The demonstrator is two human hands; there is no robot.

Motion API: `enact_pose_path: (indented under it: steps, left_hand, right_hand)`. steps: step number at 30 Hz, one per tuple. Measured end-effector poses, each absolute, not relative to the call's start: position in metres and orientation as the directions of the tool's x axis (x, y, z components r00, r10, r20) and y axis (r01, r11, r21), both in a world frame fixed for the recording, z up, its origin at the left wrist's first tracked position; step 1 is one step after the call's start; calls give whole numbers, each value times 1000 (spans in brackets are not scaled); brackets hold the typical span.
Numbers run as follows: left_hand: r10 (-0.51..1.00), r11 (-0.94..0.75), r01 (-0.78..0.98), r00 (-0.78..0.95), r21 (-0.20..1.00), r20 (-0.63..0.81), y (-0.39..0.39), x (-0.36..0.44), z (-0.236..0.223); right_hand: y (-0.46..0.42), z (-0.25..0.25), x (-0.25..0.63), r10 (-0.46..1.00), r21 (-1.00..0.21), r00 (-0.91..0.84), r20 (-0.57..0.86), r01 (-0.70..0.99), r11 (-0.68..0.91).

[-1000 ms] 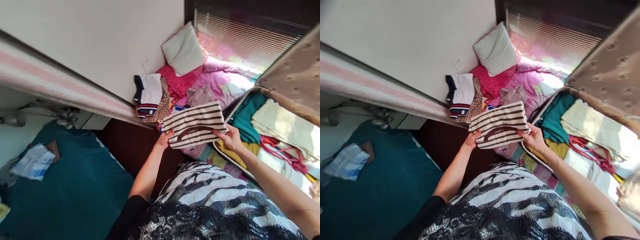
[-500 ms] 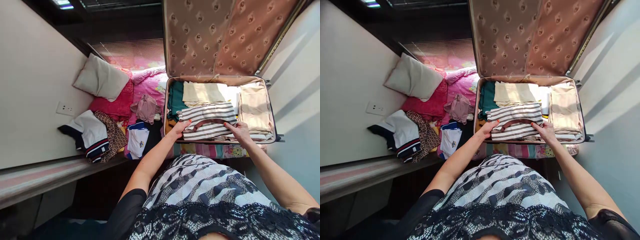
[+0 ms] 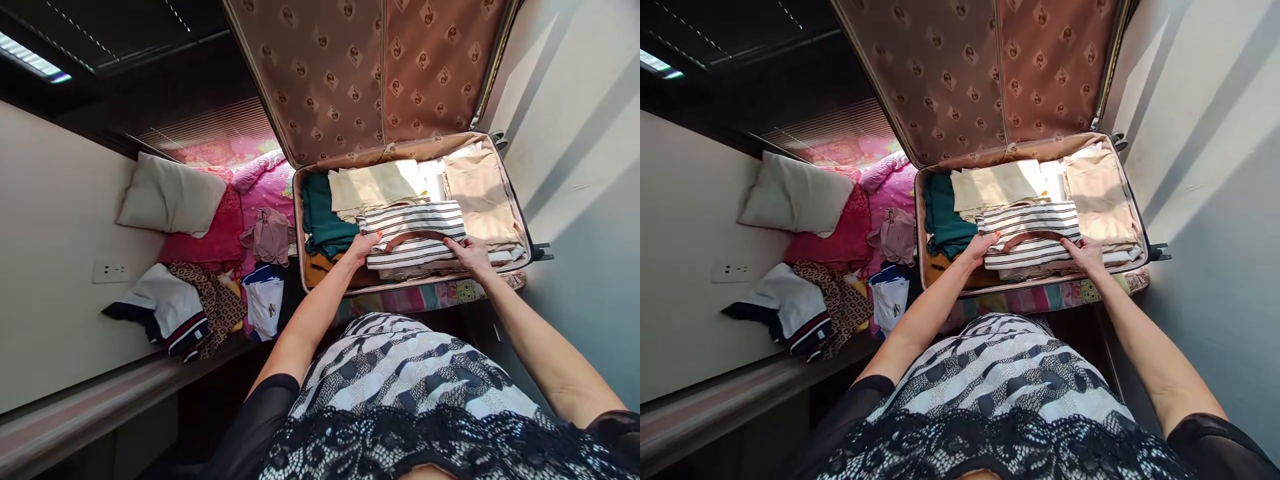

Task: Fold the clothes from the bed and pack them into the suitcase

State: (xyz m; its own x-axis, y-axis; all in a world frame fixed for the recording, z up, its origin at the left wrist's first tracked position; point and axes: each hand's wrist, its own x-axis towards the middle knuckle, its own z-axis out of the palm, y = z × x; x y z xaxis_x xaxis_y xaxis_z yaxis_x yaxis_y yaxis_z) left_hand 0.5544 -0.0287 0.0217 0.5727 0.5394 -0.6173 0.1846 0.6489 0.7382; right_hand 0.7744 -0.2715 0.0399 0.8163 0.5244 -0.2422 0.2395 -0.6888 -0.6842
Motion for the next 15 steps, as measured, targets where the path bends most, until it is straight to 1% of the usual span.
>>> enact_pose_path:
  steps: [2,4,6,8,9,10,11,13,15]
  left_hand:
    - [671,510,314,437,801,-599,-30,556,21]
    - [774,346,459,354,819,-525,-35,552,25]
    - [841,148,526,379,838,-387,-44,545,32]
    - [856,-83,522,473,849,-207,-55,538,41]
    - [835,-196,513,534,836,-133,-59,536,44]
    - [792,-298,506,604,810,-86,-62,535,45]
    - [734,-388,500,676,774,-69,-63,536,45]
    - [599,-536,489,795,688,-99,-63,540,37]
    - [486,-635,480,857,605,-170,-61,544,23]
  right_hand:
    - [-268,31,774,537,-558,793,-288,317,-767]
    - [-268,30,768,545,-414,788,-285,412,-812]
    - [-270,37,760,582,-317,796,-165,516,-796]
    - [-269,48,751,645,-261,764,19,627,-734]
    - [-266,54,748,679,-238,728,97,679,-694]
    - [-261,57,745,714,-216,685,142,726,-653]
    - [-254,59,743,753,-195,639,155,767,-611]
    - [-237,54,740,832,-156,548,88,832,-532]
    - [-221,40,738,872,-125,487,-52,863,-489]
